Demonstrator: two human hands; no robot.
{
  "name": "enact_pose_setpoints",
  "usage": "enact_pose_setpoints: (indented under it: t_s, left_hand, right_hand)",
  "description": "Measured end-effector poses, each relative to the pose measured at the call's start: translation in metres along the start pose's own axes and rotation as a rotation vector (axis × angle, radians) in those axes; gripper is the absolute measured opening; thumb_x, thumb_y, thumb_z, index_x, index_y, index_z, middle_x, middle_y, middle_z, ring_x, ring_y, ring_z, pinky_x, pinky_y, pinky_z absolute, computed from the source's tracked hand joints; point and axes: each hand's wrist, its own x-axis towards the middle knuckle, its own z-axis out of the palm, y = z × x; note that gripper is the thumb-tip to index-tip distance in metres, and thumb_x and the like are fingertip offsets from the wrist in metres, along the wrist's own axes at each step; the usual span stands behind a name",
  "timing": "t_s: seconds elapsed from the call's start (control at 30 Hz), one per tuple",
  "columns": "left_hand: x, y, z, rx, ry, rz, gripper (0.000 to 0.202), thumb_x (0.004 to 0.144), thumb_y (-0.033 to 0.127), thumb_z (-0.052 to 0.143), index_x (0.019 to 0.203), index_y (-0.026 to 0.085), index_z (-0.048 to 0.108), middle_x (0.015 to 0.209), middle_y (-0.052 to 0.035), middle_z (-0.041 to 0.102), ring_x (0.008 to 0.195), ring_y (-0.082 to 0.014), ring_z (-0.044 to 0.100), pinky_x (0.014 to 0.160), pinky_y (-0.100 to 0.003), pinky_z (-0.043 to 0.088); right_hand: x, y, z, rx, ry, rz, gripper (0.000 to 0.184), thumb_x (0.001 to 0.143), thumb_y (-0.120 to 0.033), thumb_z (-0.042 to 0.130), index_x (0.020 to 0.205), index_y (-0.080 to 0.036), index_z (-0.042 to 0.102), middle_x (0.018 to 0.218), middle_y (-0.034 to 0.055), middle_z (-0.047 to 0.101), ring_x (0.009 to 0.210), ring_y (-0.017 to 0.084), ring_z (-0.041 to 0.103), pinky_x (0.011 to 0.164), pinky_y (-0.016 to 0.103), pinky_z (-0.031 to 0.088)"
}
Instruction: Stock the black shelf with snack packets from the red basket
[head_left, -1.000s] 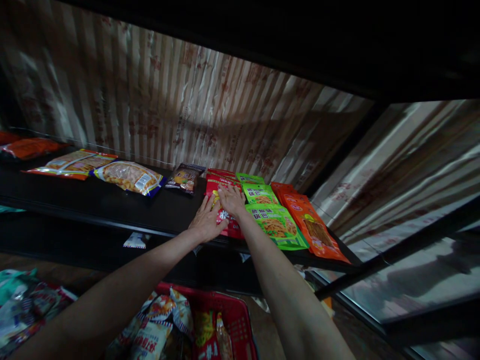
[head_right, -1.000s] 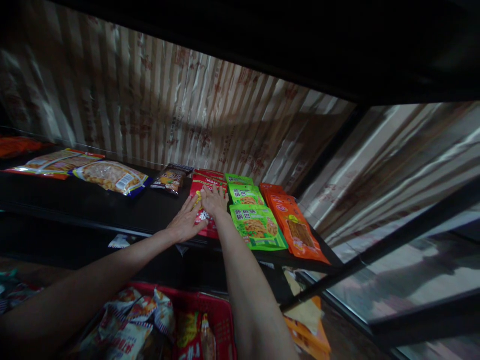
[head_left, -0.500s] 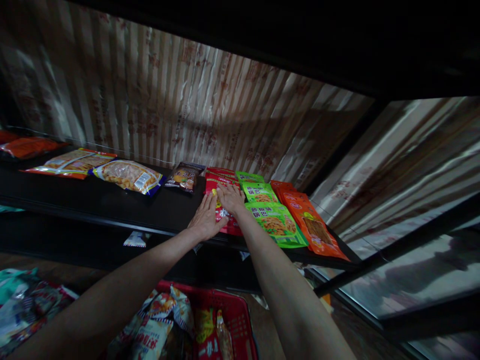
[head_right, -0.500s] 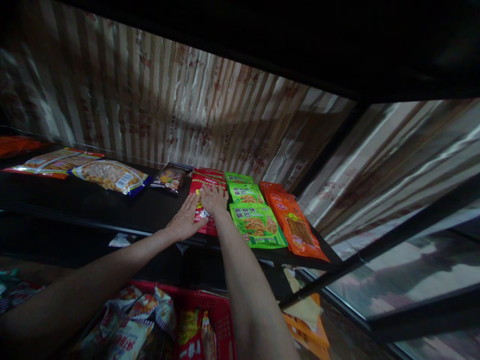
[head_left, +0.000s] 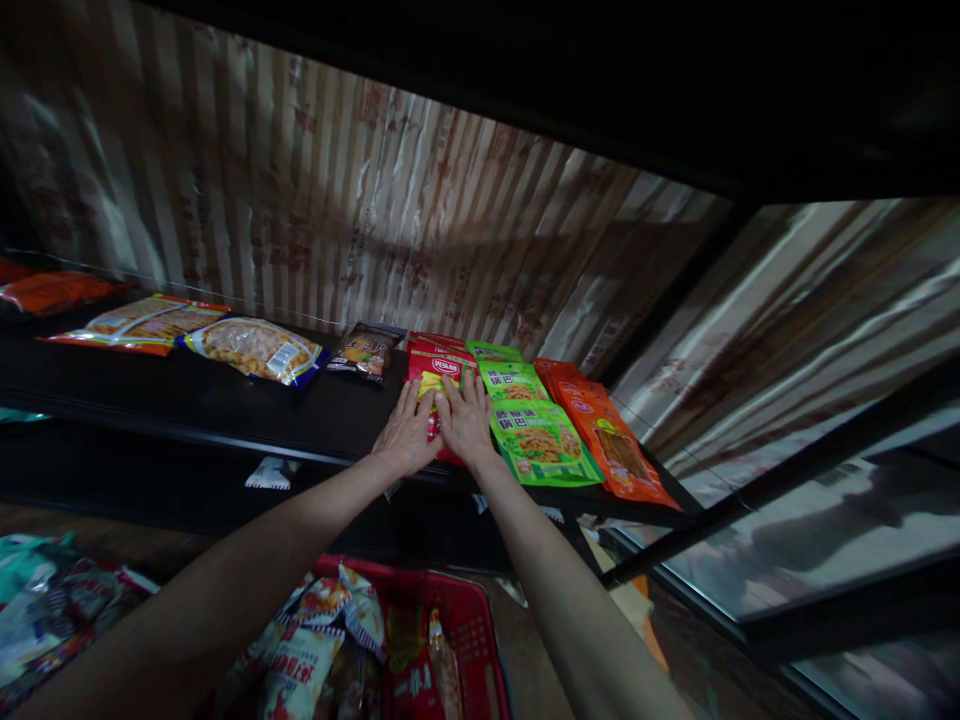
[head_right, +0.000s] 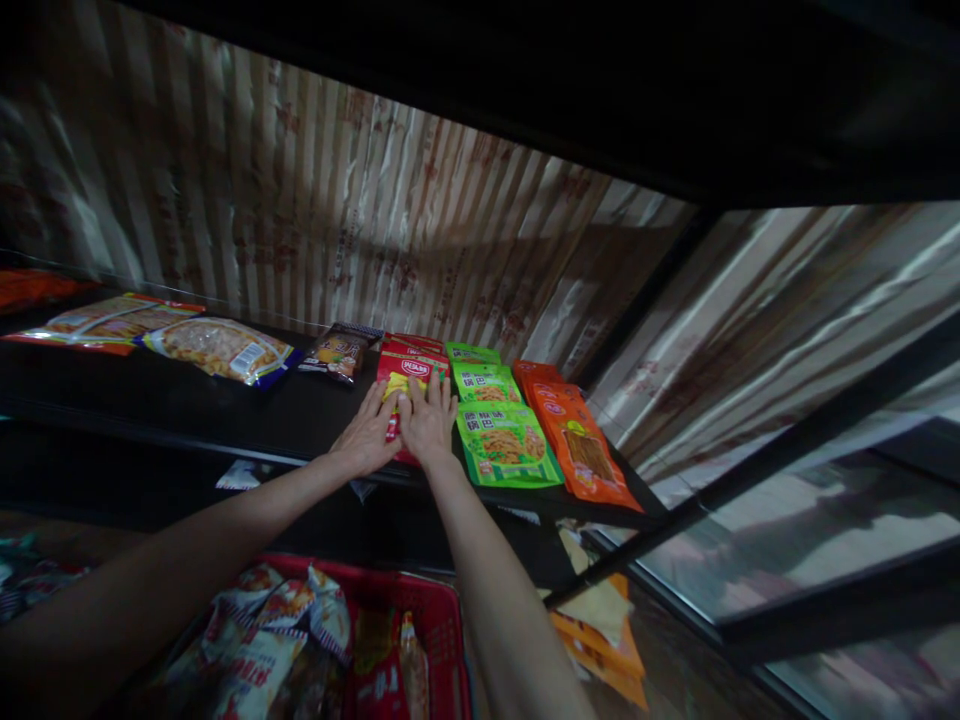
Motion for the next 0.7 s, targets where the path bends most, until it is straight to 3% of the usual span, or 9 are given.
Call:
enact_pose_setpoints:
  t_s: [0.27,0.47,0.7]
  left_hand:
    - [0.001,0.000,0.000,-0.010,0.018,-0.019,0.067,0.080,0.033,0.050,0.139,0.008,0.030,0.152,-0.0211,0.017,0.141,-0.0336,0.006,0.111,-0.051,0.023]
    - [0.000,0.000,-0.001,0.003,-0.013,-0.043,0.069,0.081,0.035,0.049,0.141,0.007,0.029,0.153,-0.0214,0.014,0.141,-0.0351,0.007,0.111,-0.049,0.022]
    - [-0.001,0.000,-0.001,0.021,0.030,-0.043,0.068,0.083,0.039,0.047,0.143,0.014,0.028,0.156,-0.0155,0.005,0.142,-0.0328,-0.001,0.111,-0.051,0.019]
  right_hand:
    - [-0.023,0.005,0.003,0.032,0.028,0.021,0.048,0.093,-0.039,0.036,0.138,-0.025,0.041,0.151,0.0113,0.028,0.137,0.031,0.028,0.106,0.050,0.030]
    - [-0.020,0.007,0.006,0.036,0.082,-0.009,0.047,0.093,-0.038,0.034,0.137,-0.022,0.044,0.148,0.0122,0.034,0.135,0.028,0.031,0.108,0.046,0.028]
    - [-0.018,0.012,0.008,0.074,0.079,-0.041,0.047,0.095,-0.036,0.028,0.134,-0.019,0.047,0.144,0.0123,0.041,0.137,0.025,0.030,0.111,0.045,0.025]
